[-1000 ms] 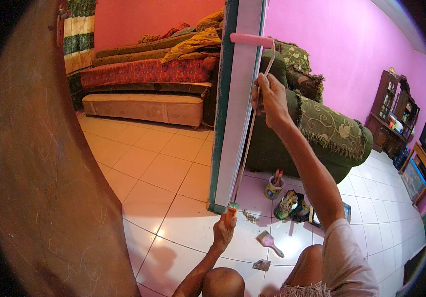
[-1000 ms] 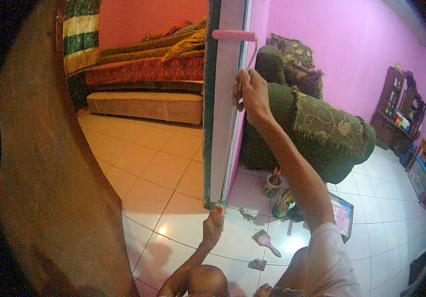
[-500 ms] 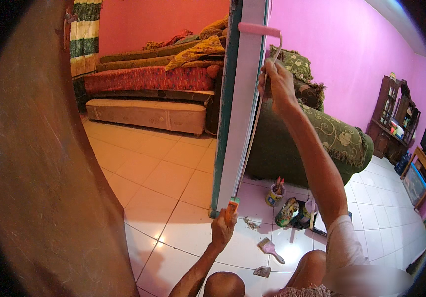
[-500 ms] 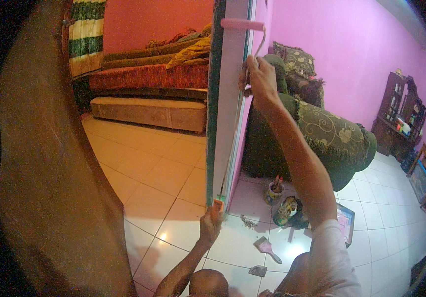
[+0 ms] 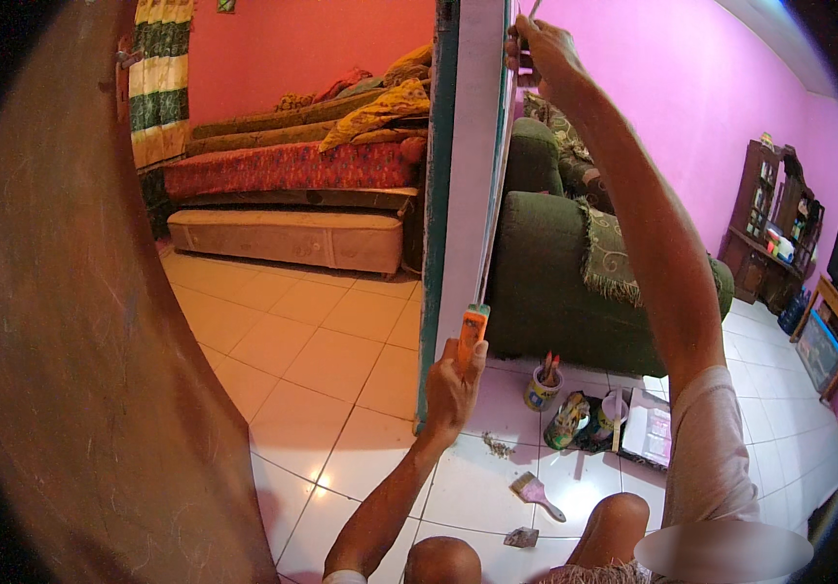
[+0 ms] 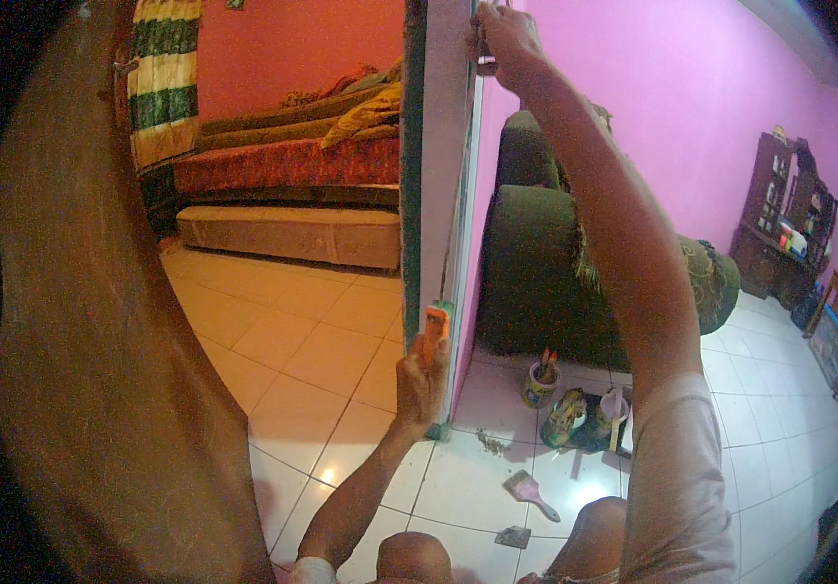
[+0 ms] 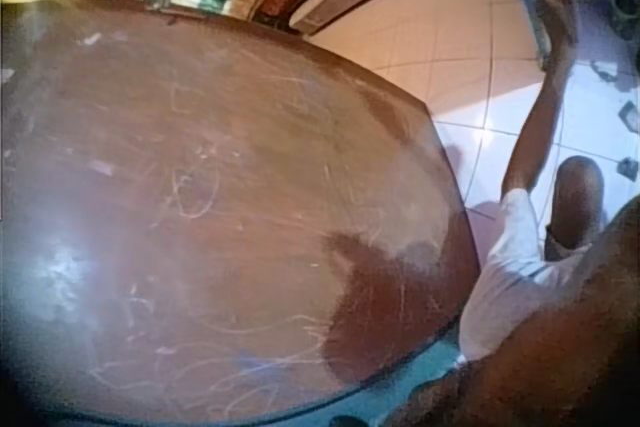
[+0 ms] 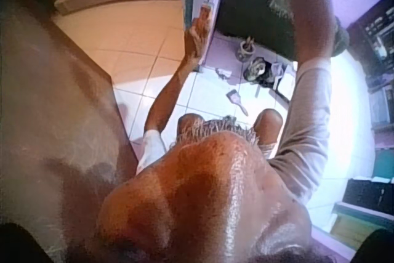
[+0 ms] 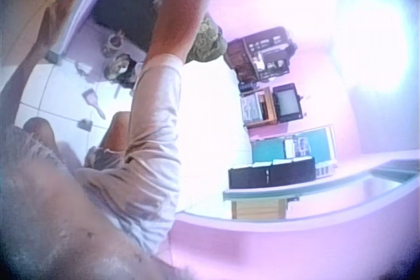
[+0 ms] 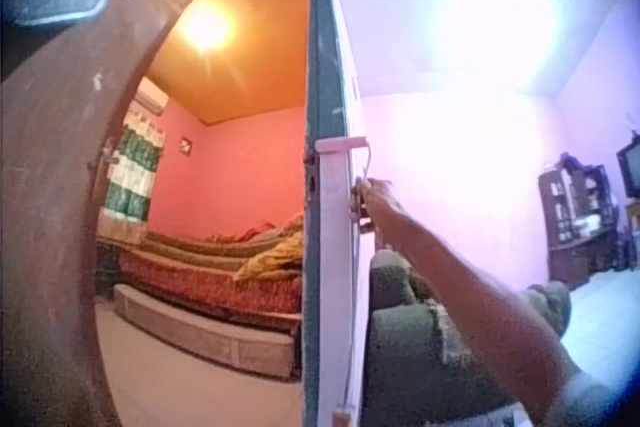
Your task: The person paints a door frame white using a paint roller attached to a long handle. They work on both the upper and lower sections of the frame, occasionally dipping the roller into a paint container on the floor.
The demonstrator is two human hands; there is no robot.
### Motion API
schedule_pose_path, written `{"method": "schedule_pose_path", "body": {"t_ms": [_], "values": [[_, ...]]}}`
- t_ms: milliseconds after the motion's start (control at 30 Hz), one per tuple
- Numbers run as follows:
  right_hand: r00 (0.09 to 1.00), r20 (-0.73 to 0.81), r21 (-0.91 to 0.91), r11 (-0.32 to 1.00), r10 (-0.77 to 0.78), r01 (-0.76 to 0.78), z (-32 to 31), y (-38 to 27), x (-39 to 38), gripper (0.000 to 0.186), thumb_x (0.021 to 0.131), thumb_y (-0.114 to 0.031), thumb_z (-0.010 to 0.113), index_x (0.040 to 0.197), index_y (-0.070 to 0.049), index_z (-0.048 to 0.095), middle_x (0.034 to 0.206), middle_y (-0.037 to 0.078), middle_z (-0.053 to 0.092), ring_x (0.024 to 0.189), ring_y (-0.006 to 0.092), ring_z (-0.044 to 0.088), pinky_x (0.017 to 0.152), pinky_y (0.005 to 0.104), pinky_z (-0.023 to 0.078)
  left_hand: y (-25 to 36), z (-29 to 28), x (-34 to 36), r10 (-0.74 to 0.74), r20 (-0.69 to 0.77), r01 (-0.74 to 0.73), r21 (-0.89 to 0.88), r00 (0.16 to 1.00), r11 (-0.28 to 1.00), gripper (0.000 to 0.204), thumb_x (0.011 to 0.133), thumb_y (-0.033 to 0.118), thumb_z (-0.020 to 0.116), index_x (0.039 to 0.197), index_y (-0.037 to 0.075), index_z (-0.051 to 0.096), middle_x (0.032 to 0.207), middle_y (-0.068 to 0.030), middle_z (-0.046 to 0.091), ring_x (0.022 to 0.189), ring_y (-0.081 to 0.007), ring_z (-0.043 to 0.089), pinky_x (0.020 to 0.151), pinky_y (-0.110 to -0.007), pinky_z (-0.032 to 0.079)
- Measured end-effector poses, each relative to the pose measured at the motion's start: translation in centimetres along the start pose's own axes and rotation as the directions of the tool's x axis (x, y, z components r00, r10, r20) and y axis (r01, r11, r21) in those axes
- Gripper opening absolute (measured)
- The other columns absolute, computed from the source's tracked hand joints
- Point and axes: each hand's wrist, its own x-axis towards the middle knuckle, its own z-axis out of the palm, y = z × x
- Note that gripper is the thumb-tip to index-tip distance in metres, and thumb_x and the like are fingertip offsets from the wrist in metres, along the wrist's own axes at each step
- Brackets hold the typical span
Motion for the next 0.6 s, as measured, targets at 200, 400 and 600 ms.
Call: {"method": "schedule_pose_path", "body": {"t_ms": [200,400,600], "values": [[0.989,-0.030,-0.013,0.989,0.145,-0.145,0.6,1.7,-0.9,0.029,0.101,-0.043,0.047,0.095,-0.015,0.052,0.075,0.001,0.055,0.060,0.0161,0.056,0.047,0.0350,0.046,-0.9,0.4,-0.7,-0.016,-0.001,0.016,-0.048,1.000,0.999,0.053,0.099,0.054,0.048,0.095,0.002,0.054,0.064,-0.0112,0.053,0.059,-0.0226,0.057,0.053,-0.039,0.045],[0.992,-0.028,-0.033,0.992,0.122,-0.123,2.6,2.5,-10.2,0.032,0.101,-0.035,0.048,0.091,-0.005,0.056,0.071,0.004,0.057,0.059,0.0156,0.057,0.051,0.0355,0.047,-7.2,0.8,-6.9,-0.036,-0.004,0.036,-0.008,0.999,0.999,0.049,0.098,0.049,0.053,0.094,0.000,0.054,0.066,-0.0195,0.061,0.060,-0.0336,0.065,0.052,-0.042,0.048],[0.962,-0.034,0.043,0.962,0.272,-0.270,4.5,5.2,-18.0,0.030,0.104,-0.030,0.044,0.092,-0.004,0.053,0.068,0.004,0.055,0.052,0.0144,0.054,0.043,0.0302,0.041,-11.6,0.0,-14.5,-0.222,0.051,0.222,0.015,0.974,0.975,0.045,0.098,0.048,0.055,0.094,0.003,0.055,0.065,-0.0173,0.059,0.060,-0.0355,0.063,0.054,-0.043,0.048]]}}
